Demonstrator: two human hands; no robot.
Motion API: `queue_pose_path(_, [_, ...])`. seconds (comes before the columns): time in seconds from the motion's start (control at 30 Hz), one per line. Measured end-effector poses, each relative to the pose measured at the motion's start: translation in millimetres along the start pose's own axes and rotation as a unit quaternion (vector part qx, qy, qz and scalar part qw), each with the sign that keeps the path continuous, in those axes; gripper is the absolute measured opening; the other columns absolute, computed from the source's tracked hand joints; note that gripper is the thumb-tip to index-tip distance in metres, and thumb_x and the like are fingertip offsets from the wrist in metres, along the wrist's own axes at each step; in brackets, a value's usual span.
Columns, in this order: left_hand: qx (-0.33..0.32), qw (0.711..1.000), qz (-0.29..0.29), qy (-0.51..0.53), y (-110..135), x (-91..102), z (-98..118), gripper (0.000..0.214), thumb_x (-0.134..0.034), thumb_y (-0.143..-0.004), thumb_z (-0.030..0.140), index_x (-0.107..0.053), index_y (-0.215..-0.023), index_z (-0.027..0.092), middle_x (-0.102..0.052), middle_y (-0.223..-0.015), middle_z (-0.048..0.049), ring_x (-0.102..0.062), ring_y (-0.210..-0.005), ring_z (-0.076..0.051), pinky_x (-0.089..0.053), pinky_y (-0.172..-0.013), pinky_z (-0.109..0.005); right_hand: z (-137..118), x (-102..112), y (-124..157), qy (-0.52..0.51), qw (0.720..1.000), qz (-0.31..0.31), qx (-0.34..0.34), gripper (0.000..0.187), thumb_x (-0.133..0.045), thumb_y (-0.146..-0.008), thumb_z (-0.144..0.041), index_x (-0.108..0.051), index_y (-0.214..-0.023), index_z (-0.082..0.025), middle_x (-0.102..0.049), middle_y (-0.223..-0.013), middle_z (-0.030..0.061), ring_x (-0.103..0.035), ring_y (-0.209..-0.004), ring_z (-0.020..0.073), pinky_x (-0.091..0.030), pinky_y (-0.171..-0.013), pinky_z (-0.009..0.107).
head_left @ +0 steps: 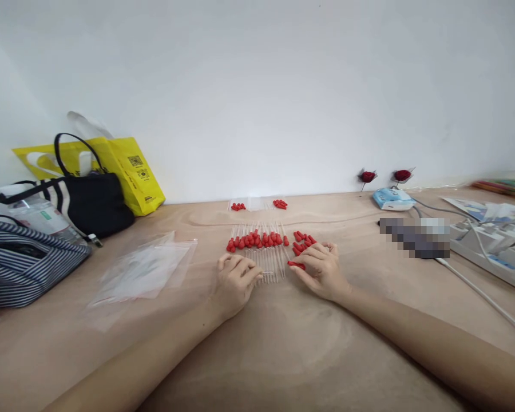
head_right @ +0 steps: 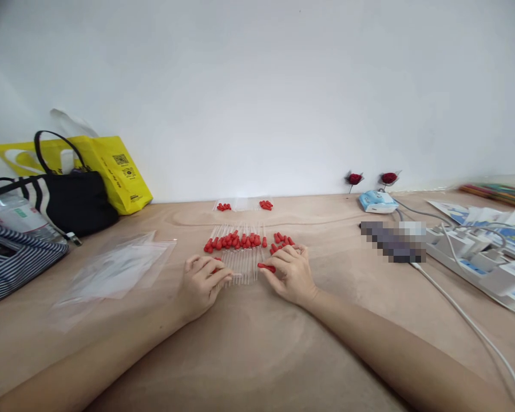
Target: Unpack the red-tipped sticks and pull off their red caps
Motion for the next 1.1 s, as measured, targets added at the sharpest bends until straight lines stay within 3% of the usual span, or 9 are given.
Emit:
queue_pose_path(0.13, [0.044, 0.997, -0.055, 0.025, -8.8, -3.4, 1.8, 0.022, -0.040, -0.084, 0.018, -0.061, -0.089, 0.022, -0.062, -0.075, -0.0025, -0.051, -0.073, -0.016, -0.030, -0.072, -0.035, 32.6, -3.5, -17.3, -0.006, 0.988, -0.022, -0.152, 0.022, -0.049, -0.077, -0.037, -0.064, -0.072, -0.023, -0.065, -0.077, 0.0015, -0.053, -0.078, 0.0160, -0.026, -0.079, 0.035])
queue_pose_path(0.27, [0.178, 0.969, -0.118, 0.121, -31.7, -15.1, -4.2, 0.020, -0.041, -0.082, 0.021, -0.059, -0.090, 0.021, -0.065, -0.081, -0.0010, -0.056, -0.076, -0.016, -0.036, -0.073, -0.034, 75.8, -16.4, -35.3, -0.007, 0.924, -0.134, -0.358, 0.025, -0.047, -0.074, -0.040, -0.063, -0.076, -0.021, -0.065, -0.071, 0.0004, -0.056, -0.065, 0.0131, -0.035, -0.066, 0.026])
queue_pose_path(0.37, [0.310, 0.895, -0.200, 0.253, -46.6, -39.7, -10.0, 0.015, -0.047, -0.076, 0.021, -0.059, -0.084, 0.018, -0.067, -0.076, -0.0004, -0.060, -0.069, -0.014, -0.043, -0.063, -0.026, 88.5, -22.4, -50.8, 0.010, 0.911, -0.159, -0.380, 0.026, -0.048, -0.073, -0.040, -0.063, -0.077, -0.019, -0.065, -0.071, 0.0024, -0.056, -0.063, 0.0125, -0.036, -0.061, 0.024])
queue_pose_path(0.4, [0.336, 0.870, -0.229, 0.280, -50.4, -48.6, -10.0, 0.012, -0.049, -0.074, 0.021, -0.059, -0.080, 0.017, -0.067, -0.072, -0.0003, -0.061, -0.066, -0.013, -0.044, -0.060, -0.024, 89.9, -24.5, -54.6, 0.018, 0.911, -0.162, -0.379, 0.026, -0.050, -0.071, -0.039, -0.064, -0.076, -0.018, -0.065, -0.070, 0.0033, -0.057, -0.063, 0.0131, -0.036, -0.061, 0.024])
queue_pose_path(0.47, [0.356, 0.847, -0.263, 0.296, -57.6, -62.7, -8.5, 0.008, -0.052, -0.069, 0.019, -0.059, -0.070, 0.016, -0.065, -0.062, 0.0002, -0.062, -0.060, -0.013, -0.045, -0.055, -0.022, 89.8, -29.7, -58.9, 0.035, 0.907, -0.176, -0.381, 0.024, -0.054, -0.068, -0.039, -0.064, -0.071, -0.017, -0.065, -0.068, 0.0042, -0.057, -0.065, 0.0148, -0.037, -0.063, 0.025])
queue_pose_path(0.6, [0.359, 0.848, -0.281, 0.272, -65.0, -78.3, -4.5, 0.007, -0.055, -0.061, 0.012, -0.059, -0.065, 0.016, -0.061, -0.048, 0.0011, -0.062, -0.058, -0.015, -0.045, -0.055, -0.022, 84.2, -39.0, -59.9, 0.070, 0.900, -0.202, -0.380, 0.023, -0.058, -0.063, -0.041, -0.064, -0.065, -0.019, -0.064, -0.065, 0.0046, -0.058, -0.071, 0.0191, -0.036, -0.074, 0.033])
queue_pose_path(0.77, [0.371, 0.855, -0.277, 0.235, -67.1, -85.1, -4.4, 0.027, -0.060, -0.058, 0.012, -0.058, -0.085, 0.013, -0.060, -0.047, 0.0005, -0.063, -0.063, -0.018, -0.046, -0.060, -0.024, 78.0, -42.5, -62.6, 0.103, 0.898, -0.222, -0.366, 0.027, -0.056, -0.064, -0.045, -0.064, -0.070, -0.020, -0.065, -0.072, 0.0059, -0.058, -0.080, 0.0229, -0.028, -0.086, 0.044])
queue_pose_path(0.97, [0.365, 0.866, -0.257, 0.224, -65.8, -83.2, -5.3, 0.029, -0.060, -0.067, 0.027, -0.052, -0.092, 0.014, -0.061, -0.054, 0.0010, -0.060, -0.052, -0.015, -0.043, -0.056, -0.025, 68.7, -52.8, -72.2, 0.116, 0.899, -0.254, -0.337, 0.026, -0.055, -0.067, -0.044, -0.065, -0.075, -0.022, -0.065, -0.082, 0.0062, -0.057, -0.084, 0.0231, -0.025, -0.088, 0.047])
queue_pose_path(1.1, [0.282, 0.928, -0.168, 0.180, -53.9, -60.6, -5.2, 0.014, -0.053, -0.073, 0.026, -0.053, -0.084, 0.017, -0.059, -0.060, 0.0017, -0.057, -0.057, -0.014, -0.040, -0.055, -0.025, 64.7, -63.5, -75.9, 0.132, 0.892, -0.279, -0.330, 0.026, -0.055, -0.066, -0.042, -0.064, -0.070, -0.018, -0.065, -0.079, 0.0087, -0.058, -0.083, 0.0253, -0.024, -0.087, 0.051])
Point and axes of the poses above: each hand's wrist, its own y-axis away from the middle knuckle, its own x-axis out of the back of the hand, z = x × y, the point moved 5 cm from there along -y, towards the middle knuckle
